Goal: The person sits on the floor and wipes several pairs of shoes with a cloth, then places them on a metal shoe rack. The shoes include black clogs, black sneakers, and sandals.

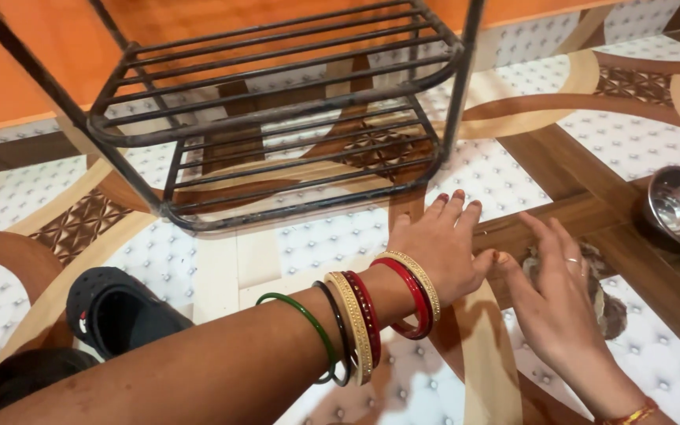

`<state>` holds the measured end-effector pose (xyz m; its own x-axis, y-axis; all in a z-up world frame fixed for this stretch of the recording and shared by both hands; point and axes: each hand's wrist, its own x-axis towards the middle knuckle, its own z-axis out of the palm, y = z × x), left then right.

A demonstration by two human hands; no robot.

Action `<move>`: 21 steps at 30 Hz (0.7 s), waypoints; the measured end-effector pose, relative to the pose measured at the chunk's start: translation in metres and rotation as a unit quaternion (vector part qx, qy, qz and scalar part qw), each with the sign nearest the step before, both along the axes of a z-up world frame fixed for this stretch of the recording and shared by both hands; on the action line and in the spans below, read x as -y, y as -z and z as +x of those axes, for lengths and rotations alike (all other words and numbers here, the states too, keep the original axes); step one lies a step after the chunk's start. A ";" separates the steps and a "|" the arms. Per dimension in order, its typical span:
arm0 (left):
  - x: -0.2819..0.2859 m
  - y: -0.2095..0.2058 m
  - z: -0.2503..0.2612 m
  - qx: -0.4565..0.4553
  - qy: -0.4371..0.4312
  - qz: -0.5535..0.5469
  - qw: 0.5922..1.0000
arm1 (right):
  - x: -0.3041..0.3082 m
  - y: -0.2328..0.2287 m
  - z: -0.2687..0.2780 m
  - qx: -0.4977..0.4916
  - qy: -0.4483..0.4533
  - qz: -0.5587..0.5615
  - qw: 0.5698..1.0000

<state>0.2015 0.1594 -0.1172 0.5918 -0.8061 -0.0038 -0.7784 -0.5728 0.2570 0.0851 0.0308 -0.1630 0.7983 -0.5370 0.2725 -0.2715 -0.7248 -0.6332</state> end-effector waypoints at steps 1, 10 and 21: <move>0.003 0.002 -0.001 -0.002 0.006 0.011 1.000 | 0.004 0.005 -0.002 -0.004 0.006 -0.004 1.000; 0.030 0.023 -0.012 -0.029 0.044 0.082 0.995 | 0.055 0.068 -0.012 -0.088 0.071 -0.075 0.991; 0.052 0.049 -0.015 -0.048 0.080 0.074 0.993 | 0.068 0.085 -0.019 -0.236 0.114 -0.088 0.961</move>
